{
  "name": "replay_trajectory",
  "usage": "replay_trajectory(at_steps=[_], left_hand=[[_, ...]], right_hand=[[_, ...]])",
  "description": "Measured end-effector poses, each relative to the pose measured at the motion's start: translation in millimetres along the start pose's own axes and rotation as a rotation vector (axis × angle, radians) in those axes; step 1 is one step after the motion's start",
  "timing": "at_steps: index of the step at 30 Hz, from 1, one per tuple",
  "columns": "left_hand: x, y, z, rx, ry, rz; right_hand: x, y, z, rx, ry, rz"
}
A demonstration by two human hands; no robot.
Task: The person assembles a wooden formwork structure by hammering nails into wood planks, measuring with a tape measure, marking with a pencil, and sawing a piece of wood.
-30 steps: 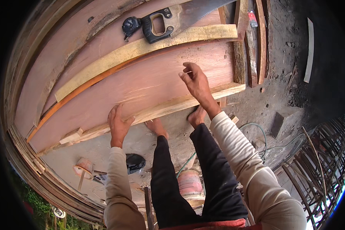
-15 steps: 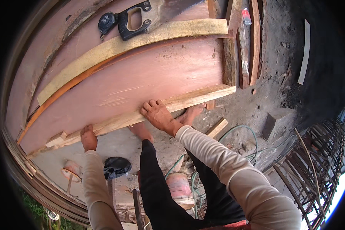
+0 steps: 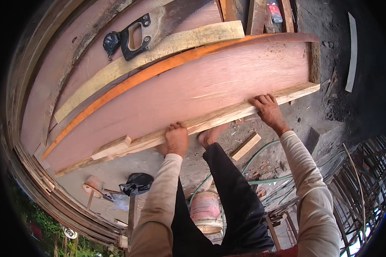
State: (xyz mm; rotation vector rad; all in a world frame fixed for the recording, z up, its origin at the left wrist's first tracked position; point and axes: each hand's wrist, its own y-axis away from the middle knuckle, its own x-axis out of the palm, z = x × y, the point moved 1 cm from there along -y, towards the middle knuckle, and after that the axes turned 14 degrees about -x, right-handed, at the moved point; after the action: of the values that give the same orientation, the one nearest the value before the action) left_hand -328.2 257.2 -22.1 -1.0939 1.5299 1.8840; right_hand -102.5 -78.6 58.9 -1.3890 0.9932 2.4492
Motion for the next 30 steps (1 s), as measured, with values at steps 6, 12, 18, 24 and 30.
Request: replay_trajectory(at_steps=[6, 12, 18, 24, 30], left_hand=[[-138, -39, -173, 0.328, 0.923, 0.339], [-147, -60, -62, 0.149, 1.017, -0.062], [-93, -47, 200, -0.265, 0.393, -0.268], [-90, -61, 321, -0.315, 0.259, -0.102], [-96, -97, 274, -0.280, 0.156, 0.081]], right_hand=[[-45, 115, -83, 0.717, 0.092, -0.293], [34, 123, 37, 1.020, -1.221, -0.549], [92, -10, 247, 1.171, -1.920, -0.470], [111, -70, 278, 1.190, -2.012, -0.736], [99, -67, 224, 1.180, -1.893, -0.901]])
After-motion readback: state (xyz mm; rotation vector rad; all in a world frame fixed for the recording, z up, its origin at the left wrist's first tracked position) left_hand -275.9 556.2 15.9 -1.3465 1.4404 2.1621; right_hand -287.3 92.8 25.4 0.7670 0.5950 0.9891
